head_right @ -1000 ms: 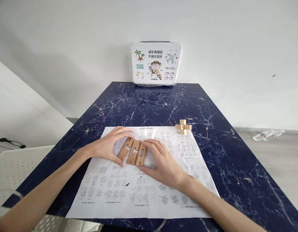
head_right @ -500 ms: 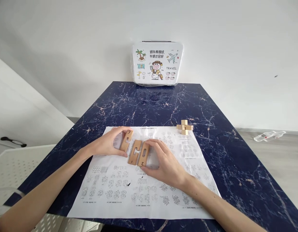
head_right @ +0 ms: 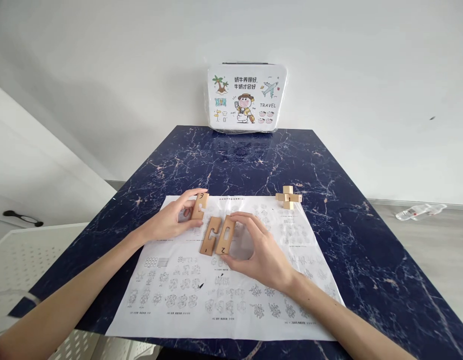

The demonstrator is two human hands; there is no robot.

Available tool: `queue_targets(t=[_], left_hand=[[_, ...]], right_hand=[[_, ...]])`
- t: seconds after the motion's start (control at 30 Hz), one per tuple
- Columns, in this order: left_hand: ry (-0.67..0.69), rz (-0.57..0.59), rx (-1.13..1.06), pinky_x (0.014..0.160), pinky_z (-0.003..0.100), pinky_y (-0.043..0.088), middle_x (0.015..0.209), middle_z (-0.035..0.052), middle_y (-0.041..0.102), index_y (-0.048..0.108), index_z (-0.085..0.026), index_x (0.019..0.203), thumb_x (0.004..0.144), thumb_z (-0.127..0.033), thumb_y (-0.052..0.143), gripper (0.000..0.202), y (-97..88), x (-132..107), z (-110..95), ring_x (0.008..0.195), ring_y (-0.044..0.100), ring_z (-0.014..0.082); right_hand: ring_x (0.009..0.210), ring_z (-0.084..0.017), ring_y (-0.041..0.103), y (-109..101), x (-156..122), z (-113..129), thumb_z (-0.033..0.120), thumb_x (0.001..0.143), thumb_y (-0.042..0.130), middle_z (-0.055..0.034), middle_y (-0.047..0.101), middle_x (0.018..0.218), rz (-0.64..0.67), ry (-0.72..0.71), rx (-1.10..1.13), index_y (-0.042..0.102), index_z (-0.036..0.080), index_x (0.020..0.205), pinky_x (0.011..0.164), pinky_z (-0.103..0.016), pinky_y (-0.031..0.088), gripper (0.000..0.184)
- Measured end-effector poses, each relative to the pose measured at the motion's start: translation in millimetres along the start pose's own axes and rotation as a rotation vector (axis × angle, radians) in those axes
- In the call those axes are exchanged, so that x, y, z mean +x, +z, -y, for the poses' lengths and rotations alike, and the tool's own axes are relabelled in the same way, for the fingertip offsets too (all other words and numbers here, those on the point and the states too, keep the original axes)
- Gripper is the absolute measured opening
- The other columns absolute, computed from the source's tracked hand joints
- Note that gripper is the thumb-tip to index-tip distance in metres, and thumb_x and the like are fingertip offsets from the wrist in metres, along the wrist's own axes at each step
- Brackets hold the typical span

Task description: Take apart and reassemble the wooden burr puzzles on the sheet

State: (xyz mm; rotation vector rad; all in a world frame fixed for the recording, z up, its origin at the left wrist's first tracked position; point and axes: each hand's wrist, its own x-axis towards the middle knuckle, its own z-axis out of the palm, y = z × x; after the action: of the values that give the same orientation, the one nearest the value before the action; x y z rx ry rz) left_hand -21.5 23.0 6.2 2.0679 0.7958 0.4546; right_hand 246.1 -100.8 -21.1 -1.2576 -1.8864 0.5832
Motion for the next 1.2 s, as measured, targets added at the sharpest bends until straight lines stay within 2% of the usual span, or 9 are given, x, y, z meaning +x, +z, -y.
queue_targets(t=[0.17, 0.37, 0.47, 0.6, 0.67, 0.77, 0.9, 1.03, 1.2], left_hand=[[-0.006, -0.072, -0.109, 0.079, 0.034, 0.050, 0.115, 0.0097, 0.075, 0.025, -0.027, 0.159, 0.106, -0.041, 0.060, 0.065, 11.7, -1, -1, 0.094, 0.071, 0.0223], [-0.032, -0.060, -0.162, 0.074, 0.031, 0.045, 0.084, -0.0014, 0.062, 0.047, -0.024, 0.137, 0.112, -0.048, 0.046, 0.035, 24.1, -4, -16, 0.073, 0.057, 0.0158], [-0.035, -0.057, -0.190, 0.077, 0.032, 0.046, 0.091, 0.0009, 0.063, 0.056, -0.024, 0.133, 0.113, -0.050, 0.044, 0.035, 27.6, -4, -22, 0.079, 0.058, 0.0171], [0.004, -0.059, -0.203, 0.092, 0.037, 0.048, 0.116, 0.0072, 0.068, 0.061, -0.023, 0.127, 0.112, -0.048, 0.044, 0.033, 33.5, -4, -25, 0.102, 0.064, 0.0228], [0.019, -0.043, -0.226, 0.096, 0.038, 0.048, 0.118, 0.0080, 0.068, 0.062, -0.022, 0.125, 0.113, -0.047, 0.045, 0.033, 36.2, -5, -25, 0.106, 0.065, 0.0234], [-0.003, -0.035, -0.274, 0.084, 0.035, 0.050, 0.101, 0.0052, 0.066, 0.062, -0.021, 0.126, 0.112, -0.049, 0.044, 0.035, 38.6, -6, -24, 0.089, 0.063, 0.0196], [-0.026, -0.004, -0.353, 0.065, 0.030, 0.044, 0.080, -0.0005, 0.054, 0.062, -0.020, 0.124, 0.112, -0.052, 0.044, 0.038, 38.9, -7, -22, 0.068, 0.050, 0.0147], [-0.016, 0.019, -0.389, 0.063, 0.029, 0.042, 0.082, -0.0003, 0.054, 0.062, -0.020, 0.123, 0.112, -0.052, 0.045, 0.037, 38.2, -7, -20, 0.066, 0.047, 0.0135], [0.001, 0.013, -0.364, 0.077, 0.033, 0.050, 0.101, 0.0056, 0.064, 0.064, -0.021, 0.120, 0.112, -0.050, 0.046, 0.035, 37.7, -7, -22, 0.083, 0.059, 0.0180]], right_hand=[[0.137, -0.032, 0.060, -3, 2, -1, 0.035, 0.084, 0.084, -0.0092, 0.061, 0.146, -0.096, -0.024, 0.084, 0.055, 0.032, 0.137, 0.116, -0.057, 0.050, 0.061], [0.139, -0.033, 0.057, -6, 2, 3, 0.035, 0.084, 0.085, -0.0082, 0.060, 0.146, -0.154, -0.075, 0.162, 0.055, 0.033, 0.138, 0.118, -0.059, 0.047, 0.061], [0.142, -0.034, 0.054, -7, 1, 4, 0.034, 0.085, 0.085, -0.0078, 0.058, 0.149, -0.163, -0.086, 0.220, 0.055, 0.034, 0.139, 0.119, -0.060, 0.046, 0.062], [0.143, -0.035, 0.053, -7, 1, 4, 0.036, 0.086, 0.084, -0.0080, 0.055, 0.151, -0.158, -0.089, 0.252, 0.054, 0.035, 0.140, 0.119, -0.063, 0.046, 0.061], [0.144, -0.035, 0.052, -7, 1, 4, 0.036, 0.087, 0.083, -0.0079, 0.055, 0.151, -0.142, -0.097, 0.261, 0.053, 0.035, 0.140, 0.119, -0.063, 0.046, 0.061], [0.144, -0.034, 0.052, -7, 2, 4, 0.035, 0.087, 0.083, -0.0074, 0.054, 0.151, -0.121, -0.106, 0.269, 0.053, 0.036, 0.141, 0.121, -0.063, 0.046, 0.062], [0.145, -0.035, 0.051, -6, 1, 5, 0.036, 0.087, 0.083, -0.0072, 0.053, 0.152, -0.119, -0.110, 0.277, 0.053, 0.036, 0.142, 0.121, -0.063, 0.045, 0.063], [0.145, -0.035, 0.050, -5, 1, 6, 0.034, 0.087, 0.083, -0.0078, 0.052, 0.152, -0.109, -0.098, 0.319, 0.054, 0.036, 0.142, 0.121, -0.063, 0.046, 0.062], [0.145, -0.035, 0.050, -6, 1, 6, 0.034, 0.087, 0.083, -0.0076, 0.051, 0.153, -0.086, -0.098, 0.351, 0.053, 0.037, 0.143, 0.121, -0.062, 0.048, 0.064]])
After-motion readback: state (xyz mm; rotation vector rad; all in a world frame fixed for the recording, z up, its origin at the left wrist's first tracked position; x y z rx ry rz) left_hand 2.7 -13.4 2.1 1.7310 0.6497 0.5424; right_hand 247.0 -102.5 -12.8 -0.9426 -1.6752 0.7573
